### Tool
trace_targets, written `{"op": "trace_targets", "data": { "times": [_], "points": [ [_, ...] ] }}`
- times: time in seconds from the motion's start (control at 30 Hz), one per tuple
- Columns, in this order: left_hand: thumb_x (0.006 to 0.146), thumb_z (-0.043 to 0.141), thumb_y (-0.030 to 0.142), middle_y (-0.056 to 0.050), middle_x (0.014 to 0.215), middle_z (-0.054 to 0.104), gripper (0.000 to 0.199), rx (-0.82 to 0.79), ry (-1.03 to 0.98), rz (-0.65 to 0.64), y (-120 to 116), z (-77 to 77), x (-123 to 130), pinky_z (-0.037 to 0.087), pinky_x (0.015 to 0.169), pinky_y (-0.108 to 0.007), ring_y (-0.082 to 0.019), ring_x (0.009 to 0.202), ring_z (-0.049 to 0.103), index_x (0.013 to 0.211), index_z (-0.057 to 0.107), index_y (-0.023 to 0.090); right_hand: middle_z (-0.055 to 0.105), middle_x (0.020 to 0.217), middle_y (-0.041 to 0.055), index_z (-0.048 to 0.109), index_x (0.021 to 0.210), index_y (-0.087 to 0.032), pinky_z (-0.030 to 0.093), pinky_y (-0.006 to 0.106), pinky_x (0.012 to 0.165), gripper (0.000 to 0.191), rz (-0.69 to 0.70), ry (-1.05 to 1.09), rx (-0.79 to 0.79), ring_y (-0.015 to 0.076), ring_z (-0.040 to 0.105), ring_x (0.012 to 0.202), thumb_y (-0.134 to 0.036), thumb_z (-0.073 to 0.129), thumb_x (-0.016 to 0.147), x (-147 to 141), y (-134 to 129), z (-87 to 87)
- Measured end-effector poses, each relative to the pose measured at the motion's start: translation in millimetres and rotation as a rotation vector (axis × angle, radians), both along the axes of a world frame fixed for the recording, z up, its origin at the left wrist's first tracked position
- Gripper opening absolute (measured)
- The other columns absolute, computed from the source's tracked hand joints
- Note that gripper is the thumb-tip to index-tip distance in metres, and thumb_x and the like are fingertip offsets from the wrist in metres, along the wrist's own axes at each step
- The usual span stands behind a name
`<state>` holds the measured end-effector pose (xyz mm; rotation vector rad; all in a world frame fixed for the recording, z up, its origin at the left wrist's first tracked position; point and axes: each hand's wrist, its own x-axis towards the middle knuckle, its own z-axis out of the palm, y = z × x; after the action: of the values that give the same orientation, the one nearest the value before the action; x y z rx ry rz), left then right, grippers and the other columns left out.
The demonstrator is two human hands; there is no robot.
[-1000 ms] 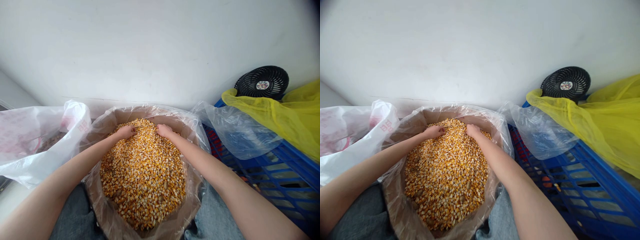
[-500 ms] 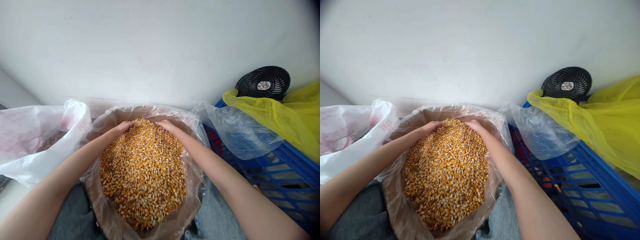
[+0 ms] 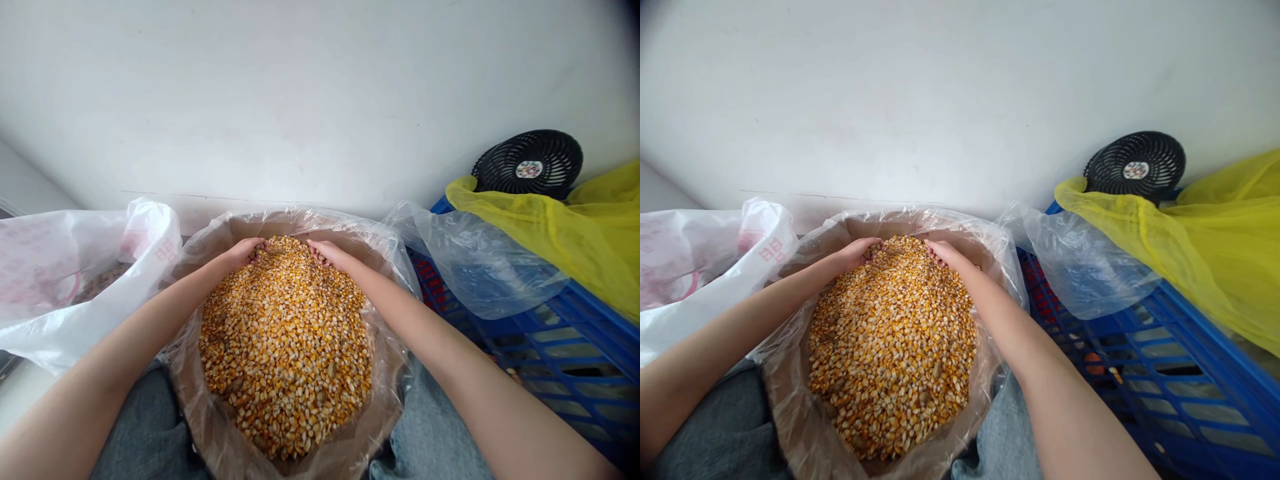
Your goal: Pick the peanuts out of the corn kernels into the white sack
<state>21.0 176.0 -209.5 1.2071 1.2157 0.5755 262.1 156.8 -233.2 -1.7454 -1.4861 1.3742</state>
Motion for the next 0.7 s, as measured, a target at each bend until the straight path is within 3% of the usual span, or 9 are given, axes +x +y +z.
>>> {"op": "trace_targets", "data": {
  "times": [0.07,0.17,0.3,0.43,0.57,0.7],
  "points": [
    [0.075,0.042,0.035,-0.004,0.058,0.051,0.024,0.046,0.078,-0.020,0.9,0.7,0.3,0.030,0.044,-0.024,-0.009,0.047,0.039,0.067,0.056,0.017,0.047,0.053,0.0002,0.051,0.067,-0.015,0.034,0.021,0.043,0.043,-0.014,-0.097,0.062,0.0089,0.042,0.045,-0.053,0.035,0.079,-0.8,0.8,-2.8],
    [0.077,0.037,0.042,-0.004,0.053,0.049,0.031,0.258,0.385,-0.125,0.5,1.8,0.7,0.032,0.044,-0.024,-0.011,0.047,0.042,0.069,0.055,0.017,0.053,0.058,0.0030,0.052,0.066,-0.016,0.035,0.022,0.049,0.035,-0.039,-0.257,0.148,0.0125,0.047,0.054,-0.047,0.040,0.078,-2.3,1.9,-6.3],
    [0.075,0.040,0.043,-0.005,0.063,0.056,0.031,0.441,0.701,-0.217,0.0,1.0,2.2,0.037,0.051,-0.025,-0.016,0.059,0.052,0.074,0.057,0.017,0.060,0.081,0.0061,0.056,0.074,-0.017,0.037,0.024,0.062,0.017,-0.039,-0.449,0.221,0.0169,0.053,0.073,-0.033,0.050,0.071,-6.0,0.9,-8.0],
    [0.071,0.048,0.040,-0.007,0.081,0.062,0.026,0.520,0.906,-0.236,1.5,-2.8,7.6,0.039,0.069,-0.029,-0.024,0.083,0.054,0.083,0.059,0.020,0.062,0.087,0.0070,0.058,0.084,-0.019,0.038,0.027,0.068,0.019,0.001,-0.574,0.218,0.0196,0.055,0.079,-0.031,0.050,0.071,-13.8,-2.8,-5.9],
    [0.073,0.047,0.038,-0.009,0.092,0.062,0.030,0.564,1.020,-0.303,3.4,-9.8,16.6,0.037,0.078,-0.034,-0.026,0.092,0.053,0.097,0.056,0.023,0.061,0.090,0.0089,0.058,0.086,-0.020,0.039,0.029,0.069,0.020,0.052,-0.640,0.192,0.0221,0.056,0.082,-0.031,0.050,0.071,-22.5,-6.1,-2.9],
    [0.072,0.049,0.031,-0.012,0.095,0.061,0.025,0.578,1.026,-0.366,4.4,-17.8,24.4,0.035,0.082,-0.039,-0.029,0.095,0.053,0.093,0.057,0.021,0.061,0.093,0.0106,0.057,0.086,-0.019,0.039,0.030,0.071,0.019,0.070,-0.665,0.181,0.0234,0.056,0.085,-0.029,0.049,0.072,-27.1,-5.5,-3.0]
  ]
}}
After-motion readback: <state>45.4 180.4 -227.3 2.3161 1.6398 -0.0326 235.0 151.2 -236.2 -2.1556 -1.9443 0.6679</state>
